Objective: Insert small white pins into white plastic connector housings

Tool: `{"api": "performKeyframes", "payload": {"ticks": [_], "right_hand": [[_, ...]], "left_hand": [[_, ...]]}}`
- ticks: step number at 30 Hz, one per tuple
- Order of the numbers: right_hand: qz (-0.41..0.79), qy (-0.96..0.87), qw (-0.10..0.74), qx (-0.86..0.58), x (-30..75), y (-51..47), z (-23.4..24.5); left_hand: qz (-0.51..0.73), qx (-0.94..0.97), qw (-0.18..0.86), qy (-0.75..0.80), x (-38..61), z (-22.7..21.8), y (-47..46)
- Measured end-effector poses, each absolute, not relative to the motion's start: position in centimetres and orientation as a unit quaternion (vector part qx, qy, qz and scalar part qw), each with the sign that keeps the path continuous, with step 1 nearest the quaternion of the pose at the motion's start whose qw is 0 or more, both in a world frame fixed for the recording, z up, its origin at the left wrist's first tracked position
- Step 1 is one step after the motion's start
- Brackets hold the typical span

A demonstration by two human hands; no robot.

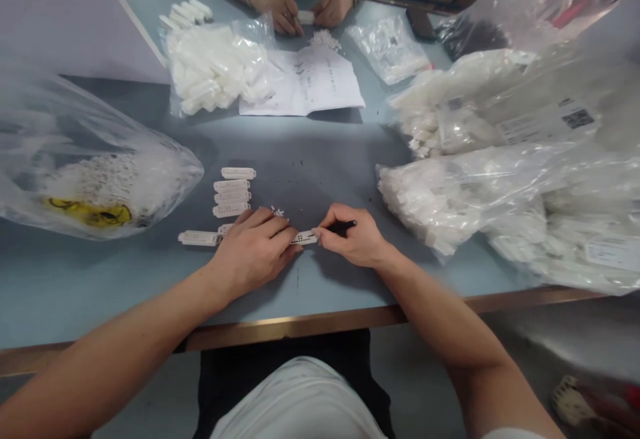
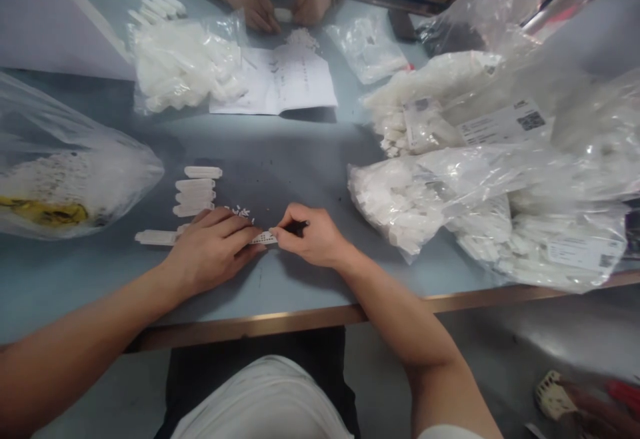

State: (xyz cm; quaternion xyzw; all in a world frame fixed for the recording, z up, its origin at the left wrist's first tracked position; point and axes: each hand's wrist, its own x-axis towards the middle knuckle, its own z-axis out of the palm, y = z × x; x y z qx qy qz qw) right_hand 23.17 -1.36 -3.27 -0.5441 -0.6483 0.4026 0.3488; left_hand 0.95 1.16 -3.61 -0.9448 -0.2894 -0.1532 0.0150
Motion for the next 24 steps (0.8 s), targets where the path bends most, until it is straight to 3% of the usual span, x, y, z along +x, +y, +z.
{"api": "performKeyframes", "payload": {"ticks": [24], "right_hand": [[0.346,-0.700,0.343,-0.522,22.54,-1.65,-3.59]], "left_hand": [[-0.152,-0.946,0.014,-0.288,1.01,-3.58,1.08]]}}
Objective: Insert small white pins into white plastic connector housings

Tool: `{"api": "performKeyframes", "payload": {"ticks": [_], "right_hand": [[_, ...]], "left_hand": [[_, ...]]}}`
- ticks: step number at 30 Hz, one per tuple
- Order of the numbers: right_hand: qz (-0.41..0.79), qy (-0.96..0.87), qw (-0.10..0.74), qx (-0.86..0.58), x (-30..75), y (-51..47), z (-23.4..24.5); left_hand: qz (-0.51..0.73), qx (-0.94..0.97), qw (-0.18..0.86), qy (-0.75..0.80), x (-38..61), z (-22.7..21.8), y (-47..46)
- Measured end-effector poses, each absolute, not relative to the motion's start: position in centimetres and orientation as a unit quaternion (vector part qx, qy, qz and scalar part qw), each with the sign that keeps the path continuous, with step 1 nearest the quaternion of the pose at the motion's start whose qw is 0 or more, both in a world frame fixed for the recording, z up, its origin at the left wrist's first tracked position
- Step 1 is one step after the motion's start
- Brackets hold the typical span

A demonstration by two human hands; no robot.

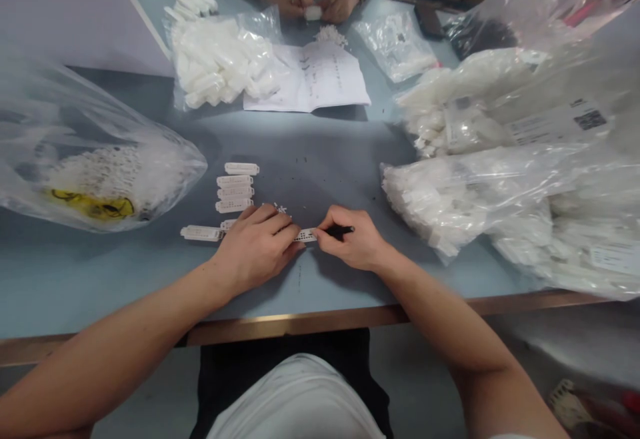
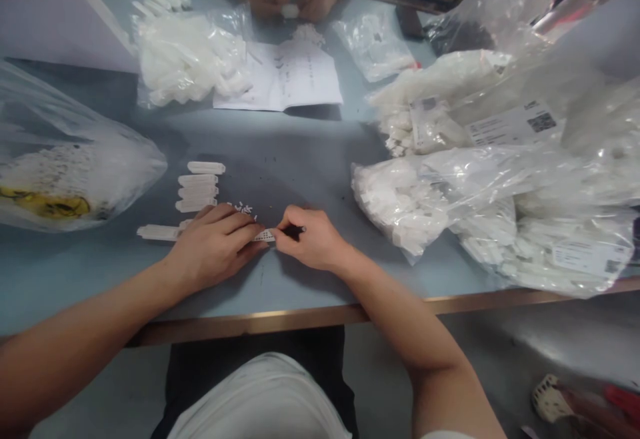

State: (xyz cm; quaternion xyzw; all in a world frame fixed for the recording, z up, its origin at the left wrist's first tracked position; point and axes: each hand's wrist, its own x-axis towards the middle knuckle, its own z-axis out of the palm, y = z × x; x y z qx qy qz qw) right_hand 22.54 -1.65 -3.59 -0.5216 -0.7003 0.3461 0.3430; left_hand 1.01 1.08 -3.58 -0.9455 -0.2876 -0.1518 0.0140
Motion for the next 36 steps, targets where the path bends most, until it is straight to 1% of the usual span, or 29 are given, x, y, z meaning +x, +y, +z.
{"api": "performKeyframes", "payload": {"ticks": [6,11,17,29,36], "right_hand": [[0.382,-0.667,0.349,-0.535,22.91,-1.49,-3.63],[0.381,-0.676,0.345,-0.528,22.90,-1.41,-3.56],[0.406,-0.645,0.350,-0.544,22.81,-1.49,-3.38],[0.395,-0.651,0.345,-0.549,22.48,-1.55,-3.60],[0.370,-0.665,0.351,-0.546,22.28,-1.58,-3.77]], "left_hand": [[-0.152,-0.946,0.017,-0.286,1.02,-3.59,1.11],[-0.151,-0.947,0.019,-0.285,0.90,-3.60,1.12],[-0.152,-0.944,0.003,-0.294,0.99,-3.66,1.09],[-0.152,-0.943,-0.012,-0.296,0.98,-3.62,1.05],[-0.141,-0.946,0.008,-0.291,0.98,-3.51,1.04]]}}
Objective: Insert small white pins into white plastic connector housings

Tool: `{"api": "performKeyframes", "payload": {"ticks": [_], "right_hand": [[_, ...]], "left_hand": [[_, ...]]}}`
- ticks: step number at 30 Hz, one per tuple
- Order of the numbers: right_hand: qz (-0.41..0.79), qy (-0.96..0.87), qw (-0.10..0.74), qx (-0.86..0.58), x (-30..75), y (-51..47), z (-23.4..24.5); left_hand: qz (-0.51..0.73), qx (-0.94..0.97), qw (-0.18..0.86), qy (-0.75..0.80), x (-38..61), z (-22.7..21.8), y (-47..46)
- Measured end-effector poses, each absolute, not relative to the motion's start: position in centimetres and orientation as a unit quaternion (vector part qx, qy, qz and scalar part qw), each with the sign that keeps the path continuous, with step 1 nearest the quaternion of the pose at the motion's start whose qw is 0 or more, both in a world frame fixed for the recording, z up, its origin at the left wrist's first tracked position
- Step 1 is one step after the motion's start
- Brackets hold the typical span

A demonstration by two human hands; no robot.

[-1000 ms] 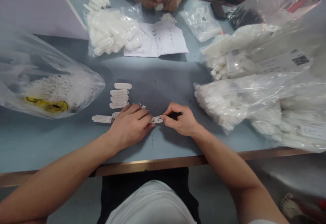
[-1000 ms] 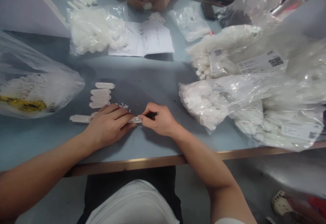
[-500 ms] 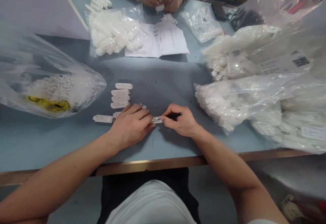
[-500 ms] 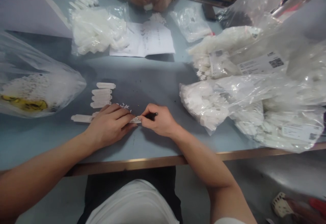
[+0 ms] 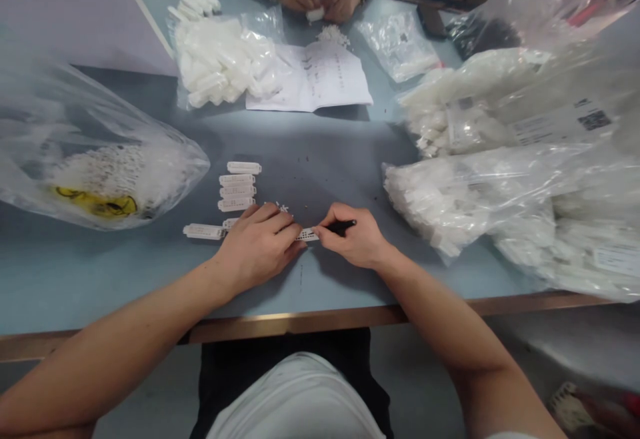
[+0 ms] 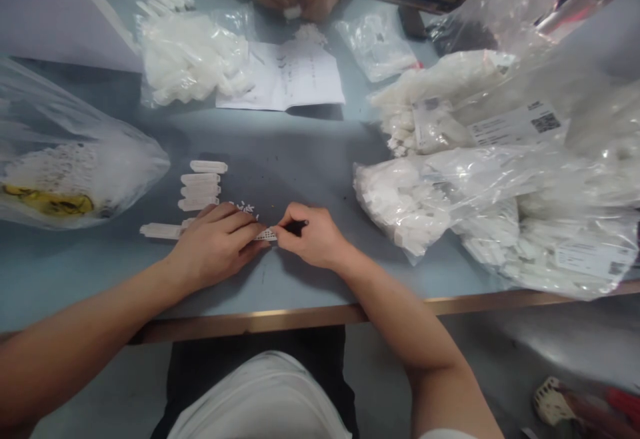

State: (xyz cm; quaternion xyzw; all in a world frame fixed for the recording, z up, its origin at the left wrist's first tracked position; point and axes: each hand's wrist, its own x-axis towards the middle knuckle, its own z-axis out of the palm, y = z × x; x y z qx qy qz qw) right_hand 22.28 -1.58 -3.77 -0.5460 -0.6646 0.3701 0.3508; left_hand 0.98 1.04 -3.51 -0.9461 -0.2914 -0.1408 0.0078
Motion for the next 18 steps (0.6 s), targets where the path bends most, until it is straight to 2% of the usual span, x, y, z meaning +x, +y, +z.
{"api": "performKeyframes", "payload": {"ticks": [18], "right_hand": [[0.383,-0.663,0.343,-0.545,22.70,-1.56,-3.66]], "left_hand": [[-0.151,-0.944,-0.016,-0.293,1.06,-3.50,1.04]]}}
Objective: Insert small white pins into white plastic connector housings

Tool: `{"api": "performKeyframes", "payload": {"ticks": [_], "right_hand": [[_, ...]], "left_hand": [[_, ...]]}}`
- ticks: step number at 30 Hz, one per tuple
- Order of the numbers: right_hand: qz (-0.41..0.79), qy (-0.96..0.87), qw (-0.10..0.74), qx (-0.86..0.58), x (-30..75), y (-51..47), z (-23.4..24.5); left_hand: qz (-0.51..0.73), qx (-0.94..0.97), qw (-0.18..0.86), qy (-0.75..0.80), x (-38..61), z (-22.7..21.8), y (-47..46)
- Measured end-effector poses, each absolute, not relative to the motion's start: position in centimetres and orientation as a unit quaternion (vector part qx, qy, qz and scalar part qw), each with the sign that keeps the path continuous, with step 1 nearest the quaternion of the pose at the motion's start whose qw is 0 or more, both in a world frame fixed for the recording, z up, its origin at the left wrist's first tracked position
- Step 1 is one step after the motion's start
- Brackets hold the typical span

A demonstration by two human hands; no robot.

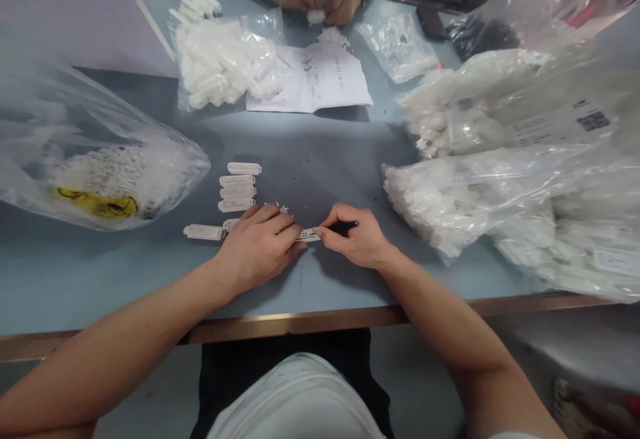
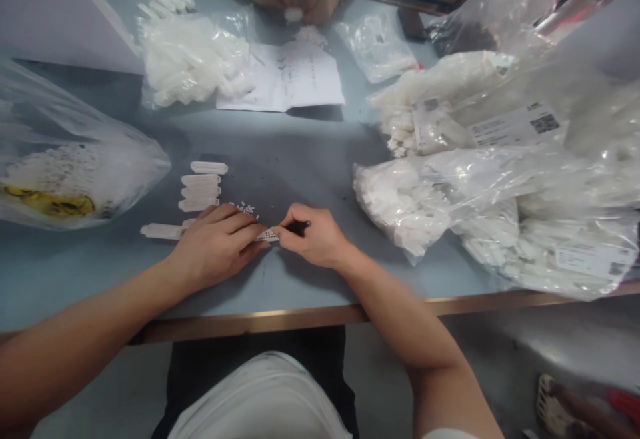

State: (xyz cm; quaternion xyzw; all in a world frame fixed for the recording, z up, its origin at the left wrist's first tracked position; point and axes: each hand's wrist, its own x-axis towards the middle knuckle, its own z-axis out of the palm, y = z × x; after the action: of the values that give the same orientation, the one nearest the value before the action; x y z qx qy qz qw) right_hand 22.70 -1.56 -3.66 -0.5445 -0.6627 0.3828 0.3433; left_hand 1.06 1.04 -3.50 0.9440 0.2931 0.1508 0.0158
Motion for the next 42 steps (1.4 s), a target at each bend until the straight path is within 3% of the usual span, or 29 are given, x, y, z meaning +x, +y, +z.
{"api": "performKeyframes", "payload": {"ticks": [42], "right_hand": [[0.353,-0.670,0.358,-0.547,22.28,-1.57,-3.95]], "left_hand": [[0.147,0.945,-0.017,0.290,1.20,-3.59,1.07]]}}
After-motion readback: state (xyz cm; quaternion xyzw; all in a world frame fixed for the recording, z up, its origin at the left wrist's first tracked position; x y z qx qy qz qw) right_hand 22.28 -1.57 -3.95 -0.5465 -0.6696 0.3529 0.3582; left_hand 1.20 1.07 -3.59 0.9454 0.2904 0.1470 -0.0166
